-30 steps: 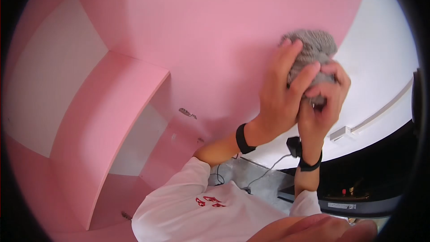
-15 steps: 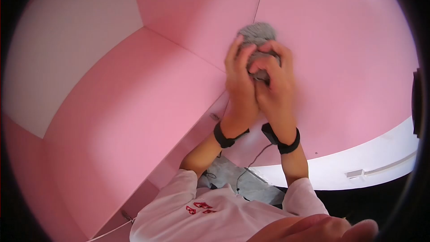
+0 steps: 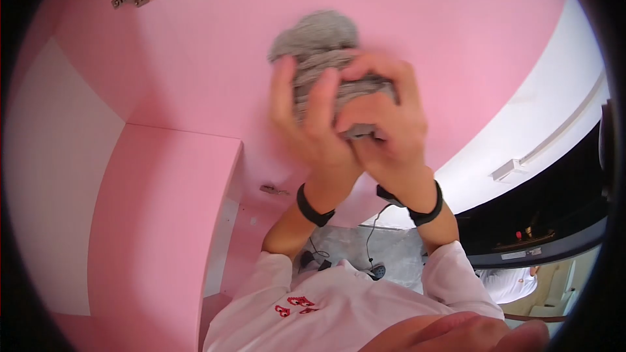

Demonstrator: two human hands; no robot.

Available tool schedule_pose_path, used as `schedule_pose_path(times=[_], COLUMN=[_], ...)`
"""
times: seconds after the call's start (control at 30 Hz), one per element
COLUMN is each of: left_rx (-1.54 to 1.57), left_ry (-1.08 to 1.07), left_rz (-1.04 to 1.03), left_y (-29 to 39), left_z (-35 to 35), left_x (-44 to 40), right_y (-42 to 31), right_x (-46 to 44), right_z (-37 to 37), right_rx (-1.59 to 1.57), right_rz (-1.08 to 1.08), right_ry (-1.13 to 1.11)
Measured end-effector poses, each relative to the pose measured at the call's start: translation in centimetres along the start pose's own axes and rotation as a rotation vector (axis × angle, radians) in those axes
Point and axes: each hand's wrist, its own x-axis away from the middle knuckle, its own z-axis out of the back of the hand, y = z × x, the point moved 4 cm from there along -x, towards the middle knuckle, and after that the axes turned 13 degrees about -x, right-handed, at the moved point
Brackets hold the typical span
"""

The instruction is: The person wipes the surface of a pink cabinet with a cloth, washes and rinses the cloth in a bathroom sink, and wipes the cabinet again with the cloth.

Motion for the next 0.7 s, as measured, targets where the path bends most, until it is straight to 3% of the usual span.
schedule_pose_path(times=[0.17, 0.33, 0.53, 0.7], left_rx=[-0.005, 0.011, 0.104, 0.151], left_ry=[0.074, -0.031, -0.260, -0.331], left_rz=[-0.148, -0.217, -0.168, -0.185], left_y=[8.5, 14.9, 16.2, 14.1], left_z=[-2.5, -3.7, -1.8, 0.0], left_x=[1.3, 4.2, 8.5, 6.6], right_y=[-2.6, -3.5, -3.5, -4.0], right_x=[1.2, 4.9, 9.2, 8.7], right_z=[9.3, 15.7, 17.1, 13.9], right_rx=[0.090, 0.166, 0.042, 0.068], right_rz=[0.004, -0.135, -0.200, -0.246], right_ry=[0.084, 0.205, 0.248, 0.328])
